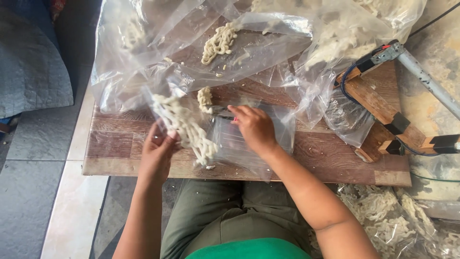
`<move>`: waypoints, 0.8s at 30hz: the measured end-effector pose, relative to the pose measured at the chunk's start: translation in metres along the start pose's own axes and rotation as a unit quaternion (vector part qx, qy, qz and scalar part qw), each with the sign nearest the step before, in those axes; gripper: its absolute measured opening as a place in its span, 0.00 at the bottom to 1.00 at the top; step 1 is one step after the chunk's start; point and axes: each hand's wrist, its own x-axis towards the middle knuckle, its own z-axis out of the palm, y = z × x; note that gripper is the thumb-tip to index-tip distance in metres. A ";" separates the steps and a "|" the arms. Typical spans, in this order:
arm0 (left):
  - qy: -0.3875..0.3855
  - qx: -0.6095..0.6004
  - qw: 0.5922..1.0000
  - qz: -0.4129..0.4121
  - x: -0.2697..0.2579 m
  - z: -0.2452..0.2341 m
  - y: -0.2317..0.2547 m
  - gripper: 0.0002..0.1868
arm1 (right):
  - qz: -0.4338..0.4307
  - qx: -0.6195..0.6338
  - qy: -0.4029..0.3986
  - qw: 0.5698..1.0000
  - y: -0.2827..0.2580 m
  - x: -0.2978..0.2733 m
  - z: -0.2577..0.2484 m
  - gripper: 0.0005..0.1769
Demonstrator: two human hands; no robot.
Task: Manually picking up snack pieces and placing them into small plastic bags for packaging.
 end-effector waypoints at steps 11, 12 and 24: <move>-0.242 0.168 0.950 -0.105 -0.018 0.025 0.006 0.43 | 0.313 0.632 -0.016 0.709 0.038 -0.019 -0.155 0.22; -0.263 0.219 0.935 -0.096 -0.018 0.024 0.008 0.43 | 0.312 0.668 -0.021 0.675 0.041 -0.024 -0.167 0.19; -0.389 0.381 0.836 -0.071 -0.020 0.046 0.057 0.36 | 0.306 0.748 -0.150 0.570 0.080 -0.096 -0.168 0.18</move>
